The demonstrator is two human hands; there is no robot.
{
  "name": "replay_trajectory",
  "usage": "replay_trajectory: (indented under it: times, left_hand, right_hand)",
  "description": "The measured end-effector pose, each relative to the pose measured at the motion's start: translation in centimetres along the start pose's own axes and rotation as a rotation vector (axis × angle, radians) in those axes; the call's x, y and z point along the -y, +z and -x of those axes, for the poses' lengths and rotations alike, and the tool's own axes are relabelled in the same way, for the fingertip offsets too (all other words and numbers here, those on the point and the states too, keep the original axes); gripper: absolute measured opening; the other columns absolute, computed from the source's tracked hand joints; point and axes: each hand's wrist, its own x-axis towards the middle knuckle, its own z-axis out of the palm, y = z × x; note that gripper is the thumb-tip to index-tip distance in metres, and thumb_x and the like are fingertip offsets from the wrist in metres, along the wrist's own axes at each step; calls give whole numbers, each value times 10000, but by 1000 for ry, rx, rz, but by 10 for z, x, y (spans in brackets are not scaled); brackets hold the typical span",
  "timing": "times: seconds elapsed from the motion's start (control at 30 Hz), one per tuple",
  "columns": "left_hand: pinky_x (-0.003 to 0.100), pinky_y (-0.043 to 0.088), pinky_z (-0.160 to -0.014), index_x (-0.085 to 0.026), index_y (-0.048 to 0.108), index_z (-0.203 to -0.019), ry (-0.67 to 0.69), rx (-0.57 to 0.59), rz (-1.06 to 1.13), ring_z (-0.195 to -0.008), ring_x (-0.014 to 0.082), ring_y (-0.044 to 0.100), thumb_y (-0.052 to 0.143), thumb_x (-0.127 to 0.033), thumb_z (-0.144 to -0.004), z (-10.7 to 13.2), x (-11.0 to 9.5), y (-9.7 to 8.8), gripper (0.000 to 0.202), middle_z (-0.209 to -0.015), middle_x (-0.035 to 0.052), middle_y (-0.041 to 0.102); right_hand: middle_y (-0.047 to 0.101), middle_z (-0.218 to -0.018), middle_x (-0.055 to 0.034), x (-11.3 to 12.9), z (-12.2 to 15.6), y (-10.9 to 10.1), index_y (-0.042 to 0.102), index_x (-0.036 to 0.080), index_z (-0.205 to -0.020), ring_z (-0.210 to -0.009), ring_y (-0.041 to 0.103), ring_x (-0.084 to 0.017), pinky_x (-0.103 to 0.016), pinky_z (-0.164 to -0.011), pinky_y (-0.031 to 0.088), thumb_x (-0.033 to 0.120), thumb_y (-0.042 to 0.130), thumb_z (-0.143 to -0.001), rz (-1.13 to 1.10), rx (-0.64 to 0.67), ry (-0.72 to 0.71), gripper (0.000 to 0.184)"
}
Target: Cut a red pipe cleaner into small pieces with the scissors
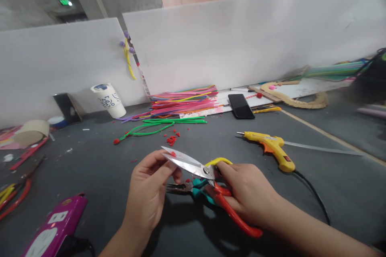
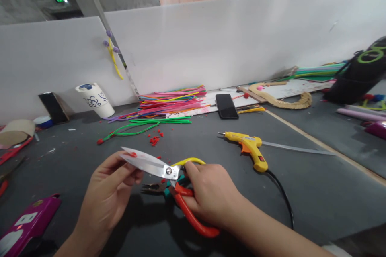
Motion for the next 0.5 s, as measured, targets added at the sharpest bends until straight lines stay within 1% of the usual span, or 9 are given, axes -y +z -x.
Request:
replay_trajectory:
  times: [0.33,0.5]
  left_hand:
    - [155,436,-458,-181,688,-654,34,22,-34,-508,69,532,687,-148,-645,-2,-2,-2,35,-586,-26,600]
    - [148,435,-460,-187,697,-673,34,38,-74,-510,70,536,678,-133,-648,-4,-4,-4,63,-567,-29,607]
  right_hand:
    - [557,-561,-14,0,1,0,479,187,-693,-464,481,-143,-254,-460,192,467,437,-804,4,-21,2,303]
    - [530,-529,-9,-2,1,1,483,186,-667,-443,448,-137,-256,-456,176,449,458,-788,19,-30,13,291]
